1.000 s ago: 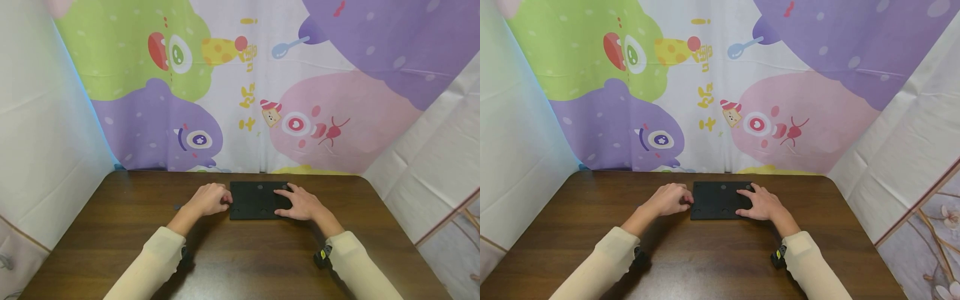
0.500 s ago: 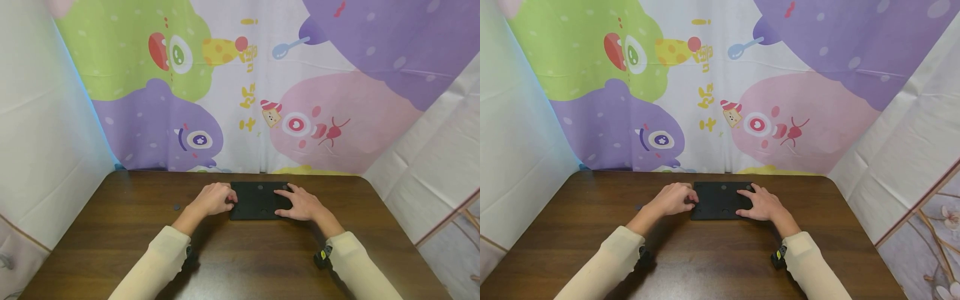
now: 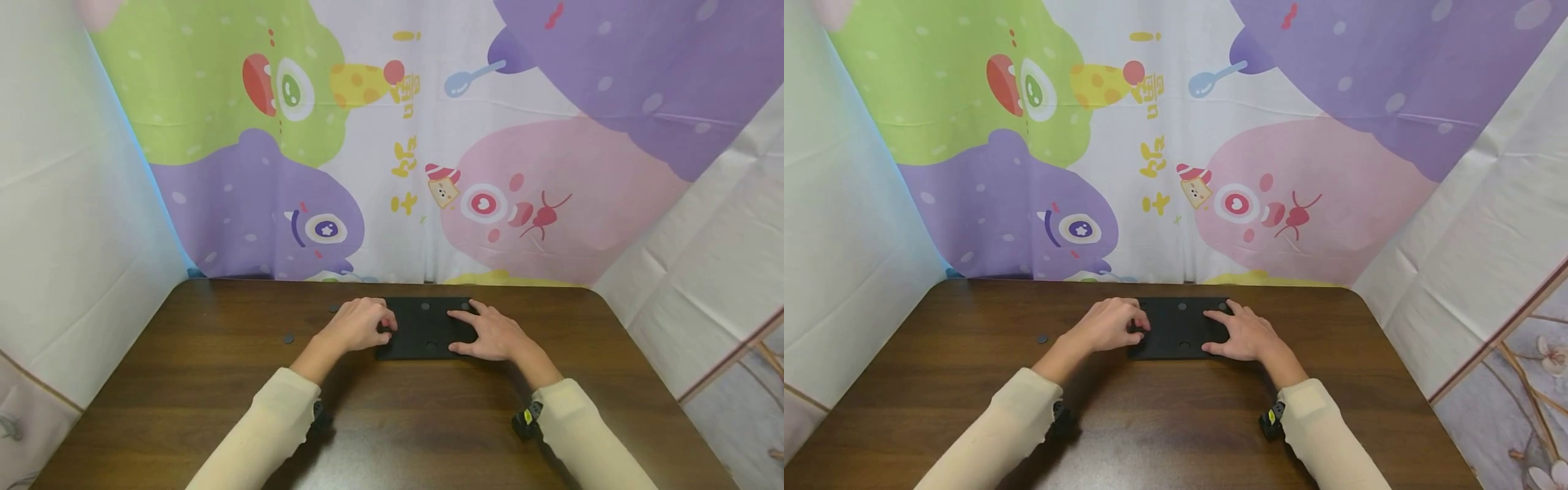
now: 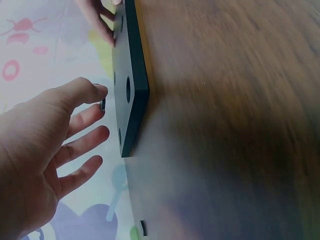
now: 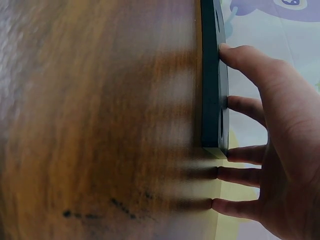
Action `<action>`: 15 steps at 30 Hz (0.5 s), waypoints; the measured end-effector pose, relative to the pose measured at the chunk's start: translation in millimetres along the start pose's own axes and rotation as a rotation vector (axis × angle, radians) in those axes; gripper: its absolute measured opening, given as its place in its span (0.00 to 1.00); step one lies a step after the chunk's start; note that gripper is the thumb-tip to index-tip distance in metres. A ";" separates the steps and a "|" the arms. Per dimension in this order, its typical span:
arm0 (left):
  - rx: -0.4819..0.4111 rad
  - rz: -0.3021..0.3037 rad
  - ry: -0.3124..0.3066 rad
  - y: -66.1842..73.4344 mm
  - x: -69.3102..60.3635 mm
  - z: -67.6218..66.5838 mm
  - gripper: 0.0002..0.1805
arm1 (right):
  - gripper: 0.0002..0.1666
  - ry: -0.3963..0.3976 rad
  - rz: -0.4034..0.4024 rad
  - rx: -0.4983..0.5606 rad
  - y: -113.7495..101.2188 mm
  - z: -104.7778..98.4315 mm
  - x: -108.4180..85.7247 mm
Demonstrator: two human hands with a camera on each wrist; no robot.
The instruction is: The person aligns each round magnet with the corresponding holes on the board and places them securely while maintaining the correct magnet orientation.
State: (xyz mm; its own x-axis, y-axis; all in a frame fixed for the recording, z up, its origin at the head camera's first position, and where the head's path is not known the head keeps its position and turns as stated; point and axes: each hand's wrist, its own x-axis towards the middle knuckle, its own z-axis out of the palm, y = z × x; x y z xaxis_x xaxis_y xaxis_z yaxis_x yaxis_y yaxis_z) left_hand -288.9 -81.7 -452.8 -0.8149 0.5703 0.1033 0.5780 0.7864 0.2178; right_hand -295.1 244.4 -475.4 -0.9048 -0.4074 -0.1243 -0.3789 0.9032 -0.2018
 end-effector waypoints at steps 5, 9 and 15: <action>0.009 0.006 -0.001 3.5 3.0 0.7 0.06 | 0.50 0.000 -0.003 0.003 -0.1 -0.6 -0.2; 0.007 0.017 -0.004 7.1 5.6 1.3 0.07 | 0.49 0.000 -0.004 0.000 0.0 -0.8 0.0; -0.006 0.029 -0.015 14.2 10.0 1.7 0.07 | 0.49 -0.003 -0.001 0.002 0.3 -0.5 0.1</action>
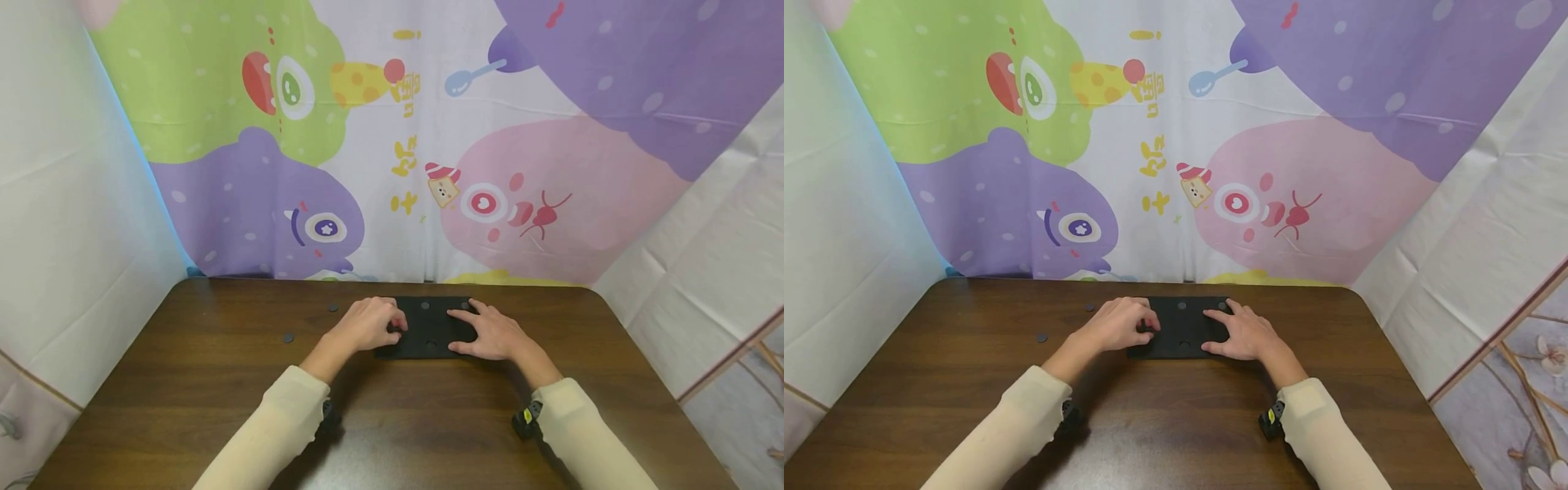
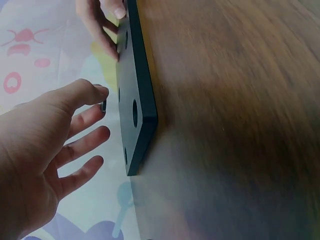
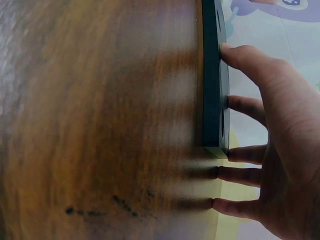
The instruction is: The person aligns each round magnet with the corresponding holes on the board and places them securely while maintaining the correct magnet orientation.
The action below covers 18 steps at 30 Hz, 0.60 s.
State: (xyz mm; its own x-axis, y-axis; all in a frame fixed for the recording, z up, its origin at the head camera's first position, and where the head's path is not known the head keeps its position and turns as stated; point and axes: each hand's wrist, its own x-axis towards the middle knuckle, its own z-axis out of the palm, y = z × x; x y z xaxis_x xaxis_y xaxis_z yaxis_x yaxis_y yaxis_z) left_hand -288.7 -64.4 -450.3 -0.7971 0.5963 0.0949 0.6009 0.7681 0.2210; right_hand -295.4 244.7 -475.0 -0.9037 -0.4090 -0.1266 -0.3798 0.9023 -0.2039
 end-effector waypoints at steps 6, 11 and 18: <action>-0.008 0.011 0.000 6.3 4.5 2.4 0.06 | 0.49 0.004 -0.002 0.004 0.4 0.9 0.1; 0.001 0.016 -0.008 10.5 6.2 4.1 0.06 | 0.49 -0.001 0.001 0.003 -0.1 0.6 0.8; 0.002 0.022 -0.006 17.0 10.7 7.2 0.06 | 0.50 -0.010 0.010 0.001 -0.2 0.7 1.6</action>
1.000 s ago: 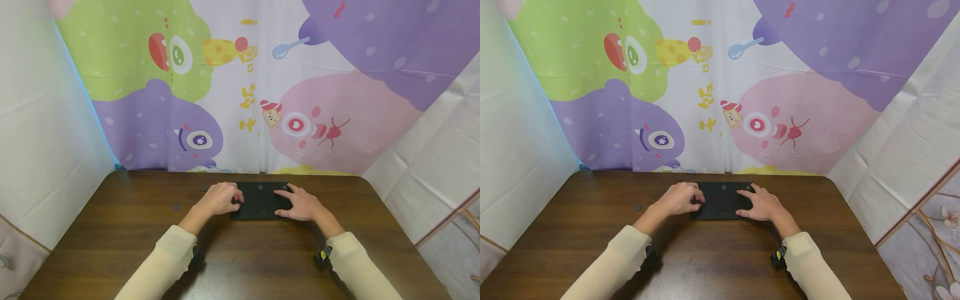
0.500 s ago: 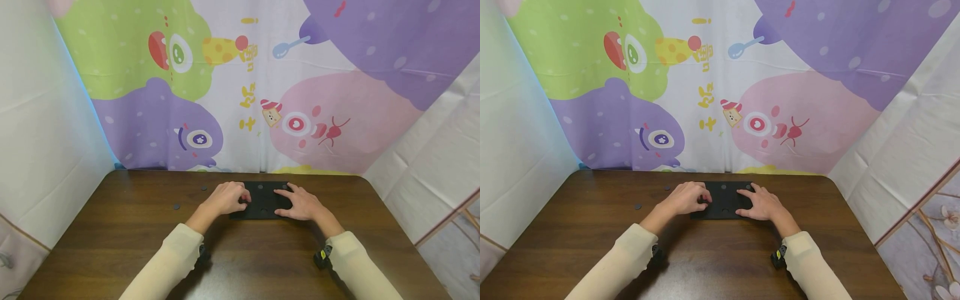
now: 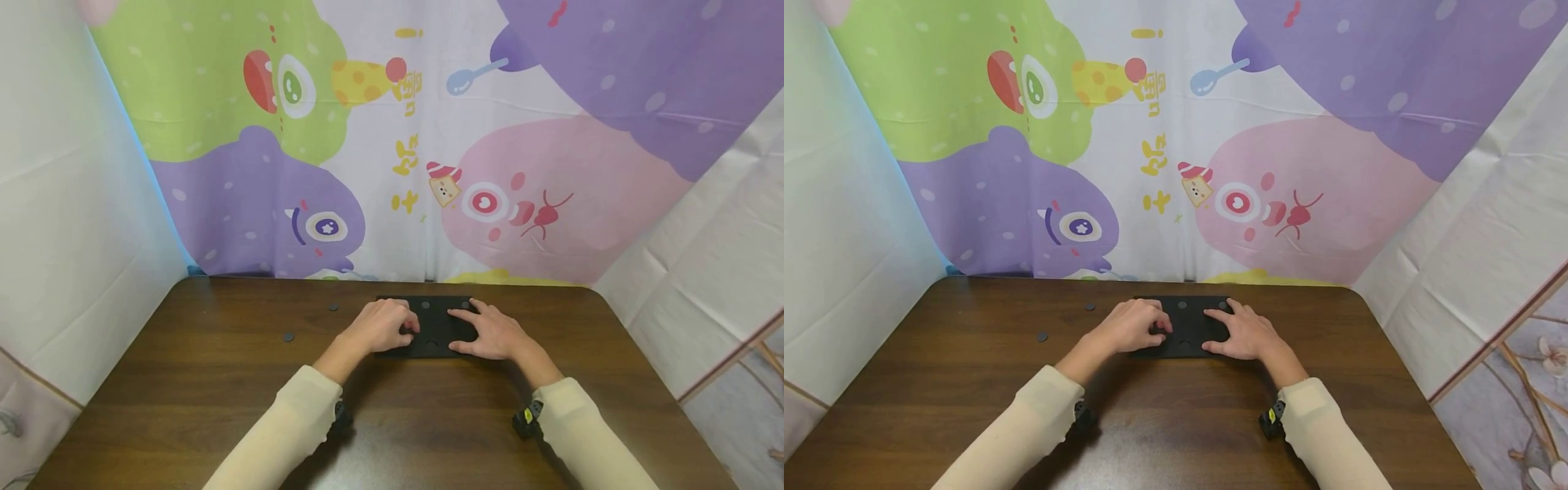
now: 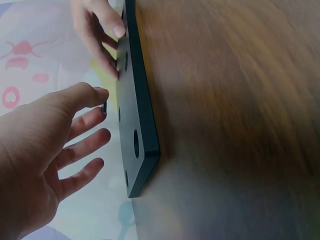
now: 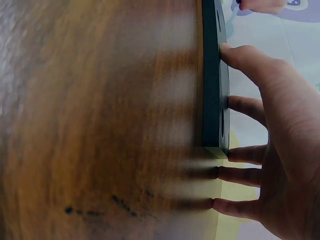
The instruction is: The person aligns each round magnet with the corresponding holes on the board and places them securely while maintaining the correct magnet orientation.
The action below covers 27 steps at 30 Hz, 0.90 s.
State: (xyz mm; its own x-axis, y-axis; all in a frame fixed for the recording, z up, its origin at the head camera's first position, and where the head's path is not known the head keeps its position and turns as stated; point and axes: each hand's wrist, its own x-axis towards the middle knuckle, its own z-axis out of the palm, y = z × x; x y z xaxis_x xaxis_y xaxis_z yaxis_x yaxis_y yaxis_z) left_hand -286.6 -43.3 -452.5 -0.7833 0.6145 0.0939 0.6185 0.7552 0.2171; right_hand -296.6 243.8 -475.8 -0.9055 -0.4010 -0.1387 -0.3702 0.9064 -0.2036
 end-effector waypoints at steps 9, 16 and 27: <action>0.022 0.001 -0.010 5.5 5.8 8.2 0.07 | 0.50 0.005 0.003 -0.004 0.5 2.5 1.0; 0.025 -0.009 -0.018 9.9 5.6 11.3 0.09 | 0.50 0.006 -0.001 -0.002 -0.7 1.9 -0.1; 0.006 -0.003 0.014 12.5 6.6 19.7 0.08 | 0.49 0.006 0.002 -0.001 -1.0 -0.1 -1.3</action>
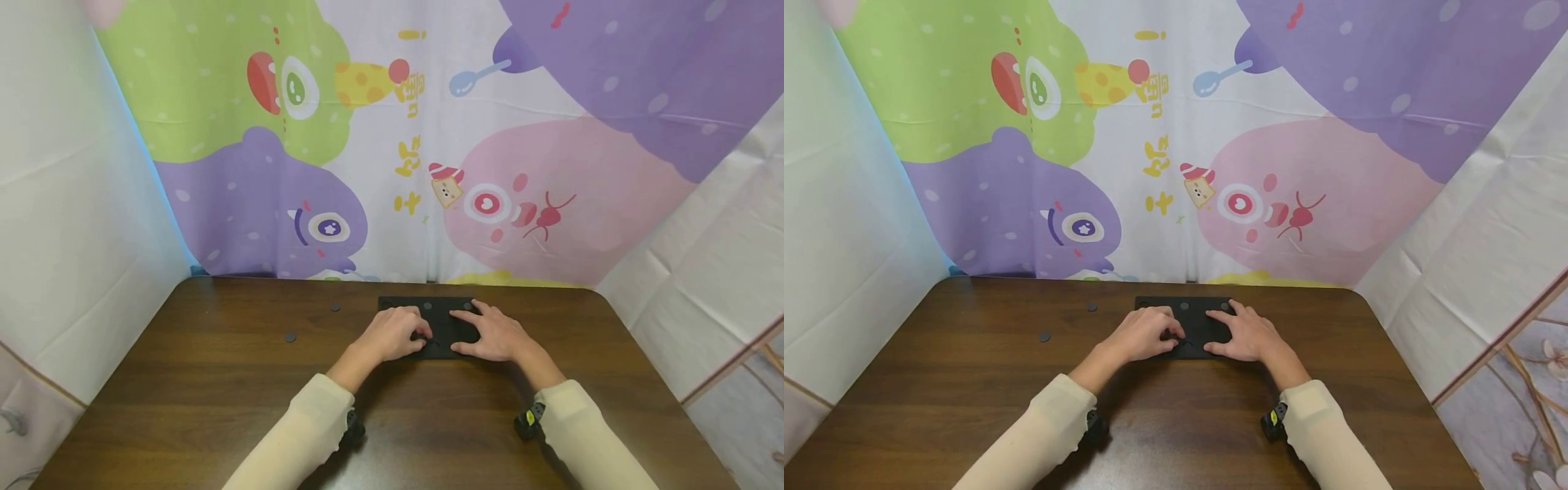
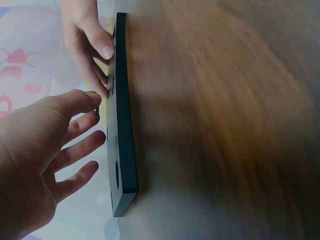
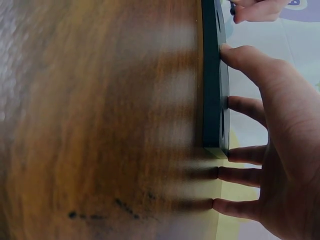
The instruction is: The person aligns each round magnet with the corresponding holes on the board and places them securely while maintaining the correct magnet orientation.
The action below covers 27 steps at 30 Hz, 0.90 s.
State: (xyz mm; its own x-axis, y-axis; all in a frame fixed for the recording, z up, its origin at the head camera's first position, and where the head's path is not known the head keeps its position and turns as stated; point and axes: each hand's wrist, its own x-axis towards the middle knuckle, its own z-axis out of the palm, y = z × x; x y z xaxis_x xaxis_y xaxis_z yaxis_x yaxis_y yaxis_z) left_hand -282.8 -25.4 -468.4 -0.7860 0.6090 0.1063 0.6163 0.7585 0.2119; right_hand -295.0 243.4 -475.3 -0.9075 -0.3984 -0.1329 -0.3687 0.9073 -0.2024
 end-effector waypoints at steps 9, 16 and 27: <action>-0.016 0.043 0.040 -23.4 19.3 46.6 0.09 | 0.49 -0.002 0.003 0.010 -0.6 -0.6 -1.4; -0.036 0.017 0.014 2.7 5.5 15.2 0.08 | 0.50 -0.002 0.004 0.014 -0.3 0.4 -0.9; -0.041 0.040 0.052 -20.3 26.1 56.3 0.08 | 0.50 0.004 0.004 0.015 -0.3 0.3 -0.3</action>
State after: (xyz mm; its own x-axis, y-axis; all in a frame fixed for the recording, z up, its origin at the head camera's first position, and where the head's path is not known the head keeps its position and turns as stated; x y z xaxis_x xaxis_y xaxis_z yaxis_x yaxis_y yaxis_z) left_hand -313.1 -11.8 -524.6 -0.7629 0.6250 0.1653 0.6455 0.7230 0.2462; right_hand -294.6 243.1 -475.5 -0.9096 -0.3945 -0.1302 -0.3622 0.9066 -0.2167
